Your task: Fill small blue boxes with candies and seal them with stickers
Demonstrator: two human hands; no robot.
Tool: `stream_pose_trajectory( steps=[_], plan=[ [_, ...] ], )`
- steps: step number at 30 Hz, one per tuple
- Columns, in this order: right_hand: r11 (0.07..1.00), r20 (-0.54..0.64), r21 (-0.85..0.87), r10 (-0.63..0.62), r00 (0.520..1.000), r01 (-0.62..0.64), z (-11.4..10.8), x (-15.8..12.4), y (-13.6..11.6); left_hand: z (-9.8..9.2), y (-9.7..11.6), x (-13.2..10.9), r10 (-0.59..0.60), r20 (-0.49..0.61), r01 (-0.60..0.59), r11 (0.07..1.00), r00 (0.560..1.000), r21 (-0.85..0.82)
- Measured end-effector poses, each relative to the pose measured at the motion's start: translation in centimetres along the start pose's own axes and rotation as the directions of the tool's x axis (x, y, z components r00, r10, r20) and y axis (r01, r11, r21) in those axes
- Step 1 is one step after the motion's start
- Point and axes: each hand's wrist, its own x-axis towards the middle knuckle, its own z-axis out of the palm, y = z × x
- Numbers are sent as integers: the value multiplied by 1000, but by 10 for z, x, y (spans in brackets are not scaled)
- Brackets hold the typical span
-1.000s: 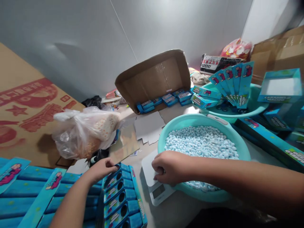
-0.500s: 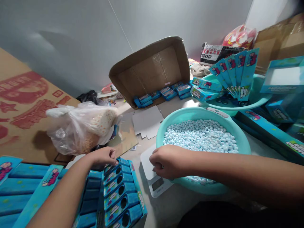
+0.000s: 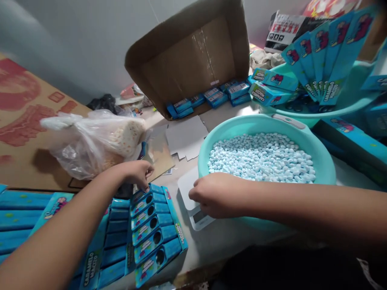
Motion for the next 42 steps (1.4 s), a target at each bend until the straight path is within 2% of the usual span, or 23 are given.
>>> stream_pose_trajectory(
  steps=[3,6,8,9,10,11,12,13,15,16,17,19,21,23,28,32,34,36,38,39,40,42],
  plan=[
    [1000,8,12,9,1000,-9,-1,0,3,-4,7,-1,-27,-27,28,998,999,52],
    [997,-1,70,28,1000,-28,-4,-3,4,-3,18,-22,-68,-175,85,992,982,91],
    [975,-67,197,118,991,-103,-4,-3,4,9,35,-49,-74,-316,106,991,946,87],
    [945,-121,295,186,975,-143,-4,-2,4,19,47,-64,-50,-386,88,993,921,80],
    [897,-170,407,257,951,-170,-3,-1,5,33,62,-80,5,-479,27,998,878,60],
    [828,-197,530,329,923,-182,-1,1,5,48,78,-94,71,-646,-123,992,760,-36],
    [727,-189,660,402,896,-187,0,2,5,65,96,-106,91,-768,-272,956,634,-112],
    [589,-136,785,466,874,-192,0,4,5,81,114,-116,105,-852,-395,910,512,-125],
    [210,68,955,534,843,-210,1,8,2,109,148,-124,156,-938,-508,861,310,-25],
    [17,173,976,532,829,-215,1,9,1,119,162,-124,178,-952,-524,851,250,21],
    [-141,249,969,520,817,-205,0,9,-2,126,174,-122,203,-950,-545,837,238,42],
    [-336,334,925,501,798,-176,0,10,-6,134,188,-114,195,-949,-569,822,249,19],
    [-425,380,891,506,775,-159,-1,11,-8,138,194,-109,178,-952,-570,821,250,4],
    [-459,409,874,516,752,-160,-1,12,-8,141,195,-107,186,-956,-544,838,226,35],
    [-478,425,864,520,740,-160,2,13,-4,154,205,-103,182,-973,-508,857,143,86],
    [-514,374,853,485,790,-88,4,14,-4,156,204,-104,218,-975,-519,840,53,159],
    [-449,279,894,549,788,-4,3,15,-3,152,189,-111,231,-973,-446,872,10,202],
    [-302,125,948,636,762,97,1,16,-1,148,160,-122,198,-980,-294,936,-8,191],
    [-161,-39,968,660,750,192,-2,16,2,146,122,-132,32,-996,-97,995,-83,39],
    [-117,-99,966,652,752,229,-4,16,4,145,102,-135,-16,-997,20,1000,-73,-17],
    [-93,-138,962,639,756,255,-5,15,4,144,84,-135,-54,-999,105,993,-8,-54],
    [-85,-164,959,614,772,271,-5,14,4,143,55,-130,-148,-959,185,977,243,-103]
  ],
)
